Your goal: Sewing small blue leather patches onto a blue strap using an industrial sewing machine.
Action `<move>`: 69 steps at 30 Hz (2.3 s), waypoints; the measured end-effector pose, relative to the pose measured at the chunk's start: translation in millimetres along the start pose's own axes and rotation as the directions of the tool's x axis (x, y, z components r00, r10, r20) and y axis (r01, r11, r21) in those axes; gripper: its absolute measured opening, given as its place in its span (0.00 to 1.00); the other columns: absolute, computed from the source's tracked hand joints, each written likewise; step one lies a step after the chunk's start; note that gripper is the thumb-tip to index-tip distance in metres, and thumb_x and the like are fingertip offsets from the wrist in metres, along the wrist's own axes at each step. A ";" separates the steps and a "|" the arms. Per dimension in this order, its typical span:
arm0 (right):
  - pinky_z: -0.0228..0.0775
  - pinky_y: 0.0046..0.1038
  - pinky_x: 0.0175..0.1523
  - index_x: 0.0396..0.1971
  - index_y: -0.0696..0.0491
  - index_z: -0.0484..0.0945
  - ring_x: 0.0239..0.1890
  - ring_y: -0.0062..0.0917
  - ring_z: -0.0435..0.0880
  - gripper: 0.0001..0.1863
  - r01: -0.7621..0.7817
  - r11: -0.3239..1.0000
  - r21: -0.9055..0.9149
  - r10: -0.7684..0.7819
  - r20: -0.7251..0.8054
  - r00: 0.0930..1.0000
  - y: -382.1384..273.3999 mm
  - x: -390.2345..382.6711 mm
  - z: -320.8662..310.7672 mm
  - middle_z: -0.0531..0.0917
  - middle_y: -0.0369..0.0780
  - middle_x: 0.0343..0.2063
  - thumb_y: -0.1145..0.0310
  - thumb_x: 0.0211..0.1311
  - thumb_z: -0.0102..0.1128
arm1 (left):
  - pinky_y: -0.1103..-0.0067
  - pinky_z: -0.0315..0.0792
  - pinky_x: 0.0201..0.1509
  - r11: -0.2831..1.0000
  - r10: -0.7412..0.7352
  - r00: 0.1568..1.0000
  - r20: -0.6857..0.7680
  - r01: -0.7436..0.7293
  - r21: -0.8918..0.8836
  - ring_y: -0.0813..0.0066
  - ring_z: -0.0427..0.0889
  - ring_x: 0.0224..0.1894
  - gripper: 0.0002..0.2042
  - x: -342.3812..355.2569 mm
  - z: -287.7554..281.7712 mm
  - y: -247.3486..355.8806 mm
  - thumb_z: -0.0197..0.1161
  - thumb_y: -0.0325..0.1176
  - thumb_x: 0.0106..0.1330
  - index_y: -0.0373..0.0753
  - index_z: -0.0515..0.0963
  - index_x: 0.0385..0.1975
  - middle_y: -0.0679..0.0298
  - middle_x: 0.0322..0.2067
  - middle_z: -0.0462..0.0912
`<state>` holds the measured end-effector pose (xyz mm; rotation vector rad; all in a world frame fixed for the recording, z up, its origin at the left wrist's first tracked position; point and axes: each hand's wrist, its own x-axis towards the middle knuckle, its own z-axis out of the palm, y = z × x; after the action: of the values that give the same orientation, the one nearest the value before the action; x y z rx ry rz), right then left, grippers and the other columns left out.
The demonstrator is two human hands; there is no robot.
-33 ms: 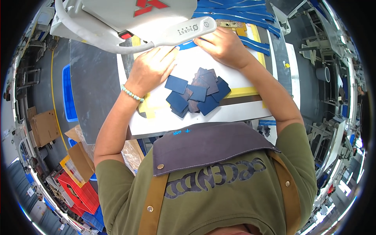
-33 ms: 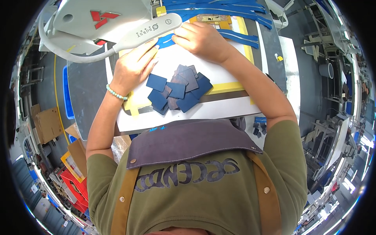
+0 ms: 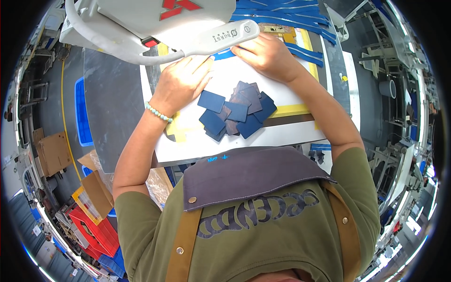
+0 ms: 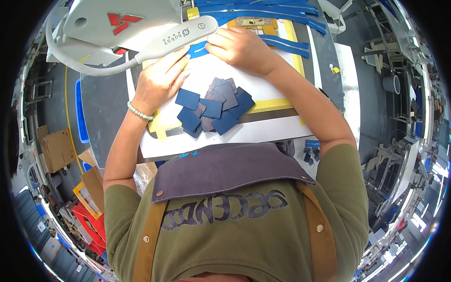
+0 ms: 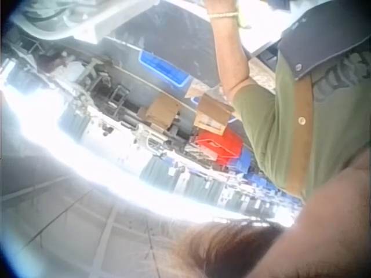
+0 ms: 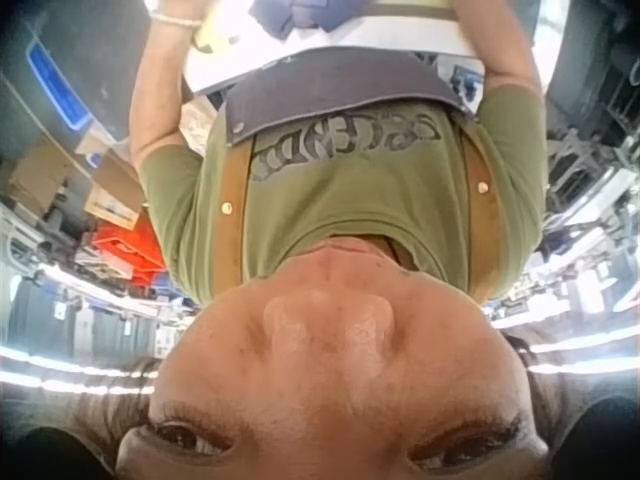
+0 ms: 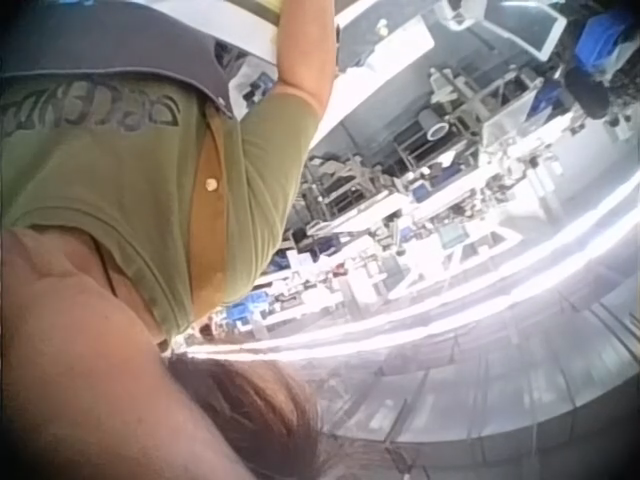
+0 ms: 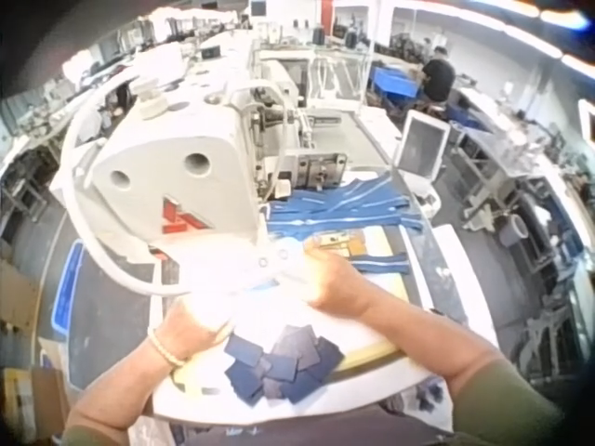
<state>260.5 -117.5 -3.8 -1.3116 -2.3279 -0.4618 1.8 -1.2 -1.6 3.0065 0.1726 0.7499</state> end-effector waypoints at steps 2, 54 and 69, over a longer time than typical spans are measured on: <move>0.81 0.31 0.50 0.42 0.55 0.87 0.46 0.32 0.87 0.13 0.005 1.000 -0.014 -0.005 0.002 1.000 -0.3 0.2 1.0 0.89 0.37 0.42 0.75 0.55 0.70 | 0.73 0.79 0.53 0.999 -0.036 0.999 0.012 0.035 0.025 0.69 0.88 0.48 0.16 -0.2 2.6 0.8 0.73 0.36 0.62 0.36 0.86 0.47 0.63 0.52 0.88; 0.65 0.39 0.72 0.64 0.51 0.76 0.70 0.34 0.74 0.25 -0.417 0.908 0.038 0.399 0.219 0.890 31.1 -22.3 -56.5 0.81 0.40 0.62 0.76 0.66 0.58 | 0.73 0.82 0.54 0.999 0.029 0.995 -0.091 -0.032 -0.035 0.66 0.87 0.48 0.12 -3.6 15.9 -7.4 0.67 0.32 0.66 0.35 0.85 0.46 0.60 0.49 0.88; 0.74 0.37 0.62 0.51 0.48 0.86 0.59 0.35 0.80 0.16 -0.519 0.360 0.775 0.536 0.284 0.795 6.5 11.8 -15.4 0.86 0.39 0.53 0.74 0.62 0.64 | 0.69 0.79 0.61 0.995 -0.035 0.999 -0.034 0.031 -0.090 0.63 0.86 0.54 0.12 -5.3 11.7 -8.9 0.68 0.32 0.66 0.36 0.85 0.46 0.59 0.50 0.88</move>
<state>263.8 -113.1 16.0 -1.3731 -1.5188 0.7837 1.8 6.9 -14.9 2.9004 0.1842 0.7870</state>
